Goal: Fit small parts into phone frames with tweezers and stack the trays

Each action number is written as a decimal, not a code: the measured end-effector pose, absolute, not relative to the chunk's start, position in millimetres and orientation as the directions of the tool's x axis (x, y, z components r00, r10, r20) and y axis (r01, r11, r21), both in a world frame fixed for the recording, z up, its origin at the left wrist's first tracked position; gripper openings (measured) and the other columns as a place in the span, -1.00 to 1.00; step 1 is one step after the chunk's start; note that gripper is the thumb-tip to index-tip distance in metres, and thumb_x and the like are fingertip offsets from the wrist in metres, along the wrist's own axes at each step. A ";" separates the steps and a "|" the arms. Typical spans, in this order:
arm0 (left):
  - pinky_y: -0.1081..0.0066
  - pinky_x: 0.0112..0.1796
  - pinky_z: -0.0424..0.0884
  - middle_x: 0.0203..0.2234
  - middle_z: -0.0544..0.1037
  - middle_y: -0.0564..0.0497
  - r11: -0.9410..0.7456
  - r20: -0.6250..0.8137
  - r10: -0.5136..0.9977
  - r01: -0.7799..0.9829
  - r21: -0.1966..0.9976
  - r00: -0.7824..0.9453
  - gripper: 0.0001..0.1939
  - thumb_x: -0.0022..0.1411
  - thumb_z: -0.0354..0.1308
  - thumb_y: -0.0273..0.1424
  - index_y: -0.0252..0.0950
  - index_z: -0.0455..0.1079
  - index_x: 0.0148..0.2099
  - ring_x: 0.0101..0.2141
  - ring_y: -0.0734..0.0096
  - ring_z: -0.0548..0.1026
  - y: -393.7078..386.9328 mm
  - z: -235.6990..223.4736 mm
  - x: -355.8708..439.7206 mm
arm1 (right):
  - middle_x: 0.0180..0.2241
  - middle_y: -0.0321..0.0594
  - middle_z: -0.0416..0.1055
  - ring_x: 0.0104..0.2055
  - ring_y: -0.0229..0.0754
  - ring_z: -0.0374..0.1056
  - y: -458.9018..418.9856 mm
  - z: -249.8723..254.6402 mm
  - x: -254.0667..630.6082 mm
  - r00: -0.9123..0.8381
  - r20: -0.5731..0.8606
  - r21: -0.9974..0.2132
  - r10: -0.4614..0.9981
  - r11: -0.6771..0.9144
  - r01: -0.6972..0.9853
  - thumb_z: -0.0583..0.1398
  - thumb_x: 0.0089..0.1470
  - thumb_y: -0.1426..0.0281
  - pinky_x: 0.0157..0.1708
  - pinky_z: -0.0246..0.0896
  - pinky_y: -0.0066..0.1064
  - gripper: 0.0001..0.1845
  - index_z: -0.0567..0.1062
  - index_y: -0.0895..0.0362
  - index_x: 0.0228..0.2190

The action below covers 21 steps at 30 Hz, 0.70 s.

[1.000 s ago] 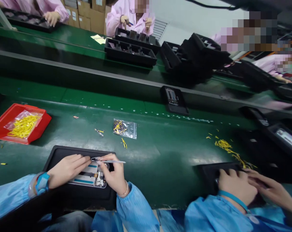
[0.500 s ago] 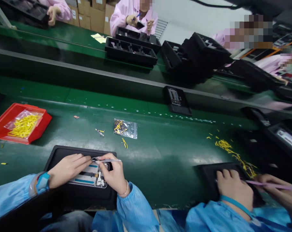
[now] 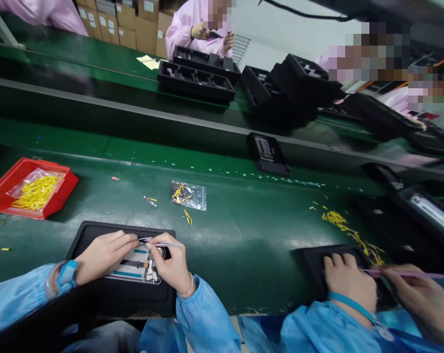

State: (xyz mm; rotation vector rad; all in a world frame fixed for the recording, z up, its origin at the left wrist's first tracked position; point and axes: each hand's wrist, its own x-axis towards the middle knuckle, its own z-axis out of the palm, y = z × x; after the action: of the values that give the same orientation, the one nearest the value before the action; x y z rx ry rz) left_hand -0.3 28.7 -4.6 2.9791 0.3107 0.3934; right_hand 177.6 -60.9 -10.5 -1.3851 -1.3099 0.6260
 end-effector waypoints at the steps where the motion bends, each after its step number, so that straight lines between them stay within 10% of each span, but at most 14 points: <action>1: 0.38 -0.35 0.40 -0.25 0.51 -0.08 -0.971 0.236 0.220 0.189 0.148 0.946 -0.76 0.26 -0.08 -0.63 -0.41 0.31 -0.07 -0.35 0.32 0.43 28.8 -4.9 -0.5 | -0.46 -0.21 0.50 -0.39 -0.16 0.46 -61.1 -11.0 177.5 0.246 0.294 -0.913 0.924 0.196 0.357 0.19 0.07 0.50 -0.38 0.38 -0.36 -0.91 0.46 0.09 -0.43; 21: 0.38 -0.35 0.41 -0.24 0.50 -0.06 -0.959 0.198 0.244 0.206 0.196 0.949 -0.78 0.29 -0.11 -0.62 -0.39 0.30 -0.10 -0.34 0.32 0.43 28.0 -2.5 1.8 | -0.45 -0.19 0.52 -0.39 -0.17 0.48 -64.1 -11.0 178.4 0.194 0.416 -0.857 0.889 0.311 0.411 0.15 0.05 0.61 -0.39 0.41 -0.39 -0.81 0.44 0.08 -0.39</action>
State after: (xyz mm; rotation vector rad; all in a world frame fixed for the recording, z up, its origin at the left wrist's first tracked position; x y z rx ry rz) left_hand 1.8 28.0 -2.5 2.9296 0.3412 0.3293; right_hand 178.4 -64.1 -11.0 -1.2910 -1.4124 0.5166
